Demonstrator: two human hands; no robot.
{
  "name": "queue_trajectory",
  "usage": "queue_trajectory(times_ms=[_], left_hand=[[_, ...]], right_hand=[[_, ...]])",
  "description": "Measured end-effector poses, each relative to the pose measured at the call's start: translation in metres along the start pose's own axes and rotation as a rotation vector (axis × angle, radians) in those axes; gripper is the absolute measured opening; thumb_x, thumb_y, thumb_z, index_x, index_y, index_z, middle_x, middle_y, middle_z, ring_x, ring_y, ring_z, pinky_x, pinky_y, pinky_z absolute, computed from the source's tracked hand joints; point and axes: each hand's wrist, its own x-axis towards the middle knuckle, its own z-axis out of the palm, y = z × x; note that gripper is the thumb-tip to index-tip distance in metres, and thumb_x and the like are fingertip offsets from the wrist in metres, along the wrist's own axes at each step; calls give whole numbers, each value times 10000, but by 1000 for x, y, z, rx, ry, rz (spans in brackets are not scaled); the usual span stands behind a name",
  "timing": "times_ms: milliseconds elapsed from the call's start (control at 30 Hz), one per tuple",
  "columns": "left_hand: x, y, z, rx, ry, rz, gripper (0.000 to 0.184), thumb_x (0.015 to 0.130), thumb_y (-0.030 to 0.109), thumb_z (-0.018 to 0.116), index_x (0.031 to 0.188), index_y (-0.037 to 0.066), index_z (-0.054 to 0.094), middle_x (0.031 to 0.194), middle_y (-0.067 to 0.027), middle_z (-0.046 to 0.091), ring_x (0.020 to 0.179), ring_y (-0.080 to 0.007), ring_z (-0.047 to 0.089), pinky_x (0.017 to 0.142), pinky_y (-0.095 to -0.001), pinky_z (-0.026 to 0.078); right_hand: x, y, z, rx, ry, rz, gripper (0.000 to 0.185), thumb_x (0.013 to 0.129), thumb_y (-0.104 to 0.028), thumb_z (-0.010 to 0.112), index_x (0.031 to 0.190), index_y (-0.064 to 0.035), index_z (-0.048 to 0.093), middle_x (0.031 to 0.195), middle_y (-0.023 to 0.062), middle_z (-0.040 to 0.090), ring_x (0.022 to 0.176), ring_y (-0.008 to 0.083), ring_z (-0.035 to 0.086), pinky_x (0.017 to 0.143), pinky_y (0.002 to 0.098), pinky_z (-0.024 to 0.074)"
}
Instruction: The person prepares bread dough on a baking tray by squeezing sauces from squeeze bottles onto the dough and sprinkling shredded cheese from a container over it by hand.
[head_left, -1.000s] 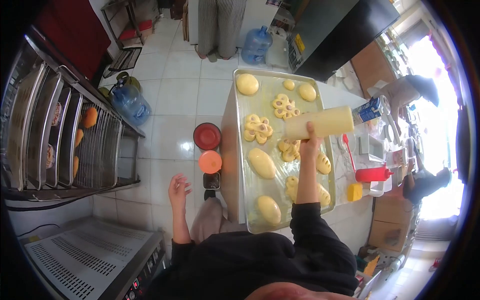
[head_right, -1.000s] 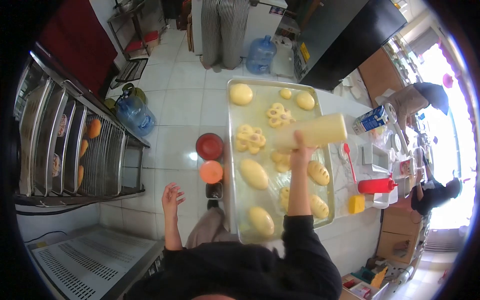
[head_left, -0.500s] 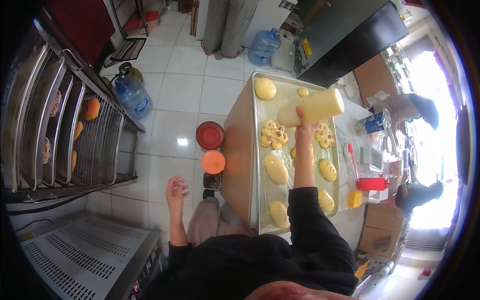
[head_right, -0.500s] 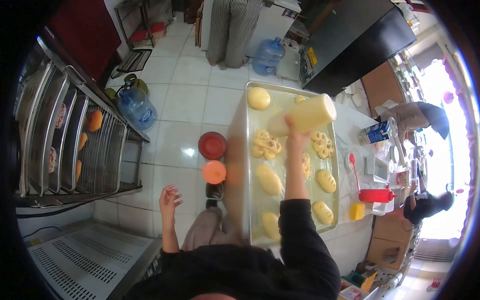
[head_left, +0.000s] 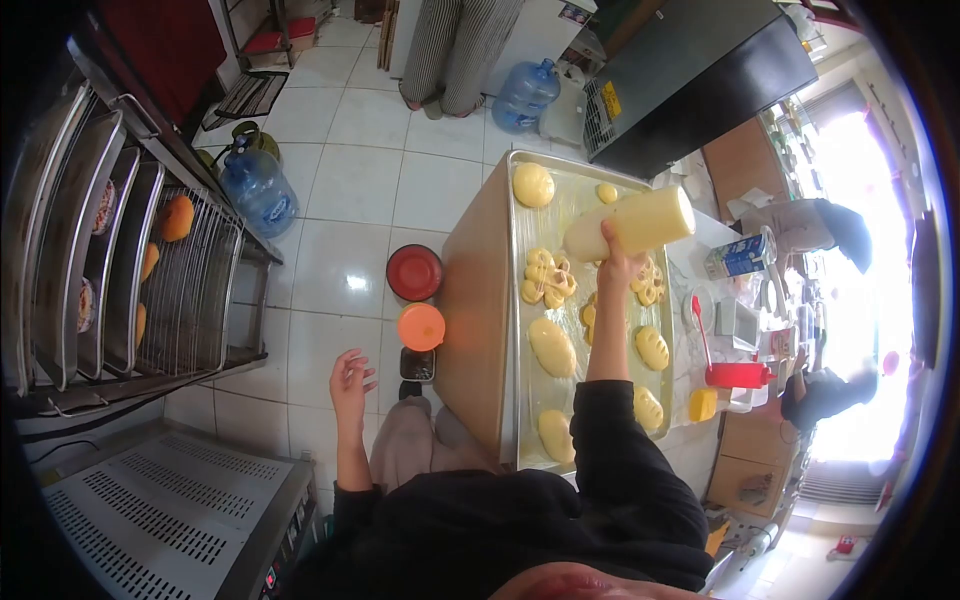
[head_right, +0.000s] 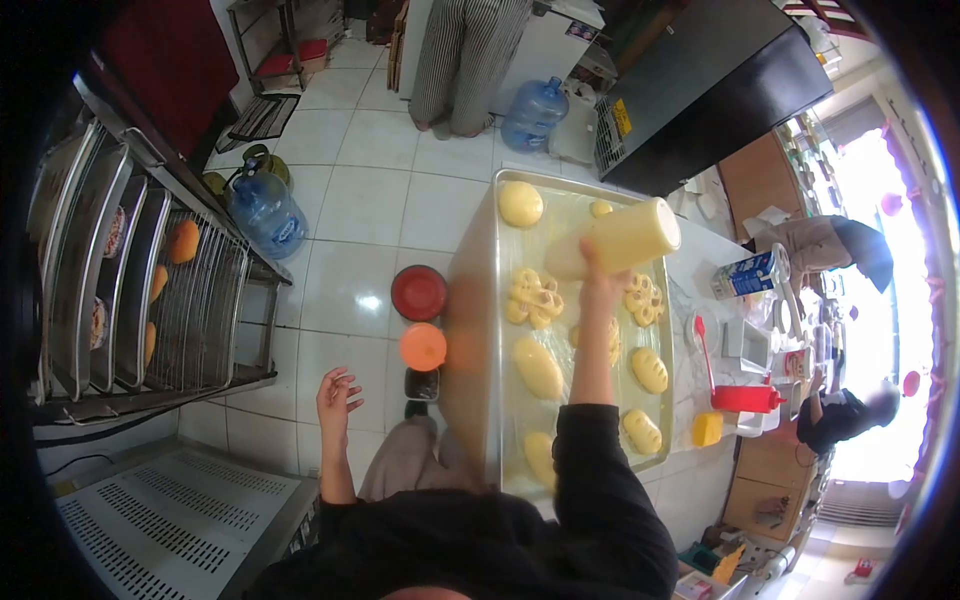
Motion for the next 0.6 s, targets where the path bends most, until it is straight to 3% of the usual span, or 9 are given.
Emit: queue_trajectory(times_ms=[267, 367, 467, 567, 600], left_hand=[[4, 3, -1, -2, 13, 6, 260, 899, 192, 475, 1139, 95, 497, 1003, -63, 558, 825, -140, 575, 671, -272, 502], [6, 4, 1, 1, 4, 0, 261, 899, 198, 476, 1138, 96, 499, 1003, -62, 557, 824, -139, 572, 674, -272, 501], [7, 5, 7, 11, -16, 1, 261, 899, 201, 477, 1137, 97, 498, 1006, -61, 554, 825, -138, 571, 676, -271, 500], [8, 7, 10, 11, -20, -8, 261, 899, 204, 477, 1136, 95, 498, 1008, -61, 552, 827, -139, 571, 674, -271, 500], [8, 8, 10, 7, -18, -12, 261, 900, 204, 477, 1136, 95, 498, 1009, -62, 551, 828, -139, 571, 673, -271, 500]], right_hand=[[-45, -17, -20, 78, -91, 44, 407, 656, -166, 745, 980, 15, 577, 993, 89, 565, 864, 176, 540, 712, 326, 450], [-18, -15, -17, -65, 22, 41, 370, 659, -166, 740, 949, 10, 592, 985, 83, 571, 851, 175, 544, 714, 319, 453], [10, -1, -9, 56, 38, -21, 359, 661, -183, 740, 933, 6, 603, 993, 84, 575, 849, 181, 546, 719, 321, 453], [0, 12, -24, -42, 103, 18, 361, 666, -183, 734, 938, 12, 600, 981, 84, 578, 834, 177, 544, 718, 320, 450], [-11, 6, -28, 15, 67, 30, 387, 664, -127, 727, 984, 16, 564, 975, 87, 569, 836, 180, 550, 732, 316, 461]])
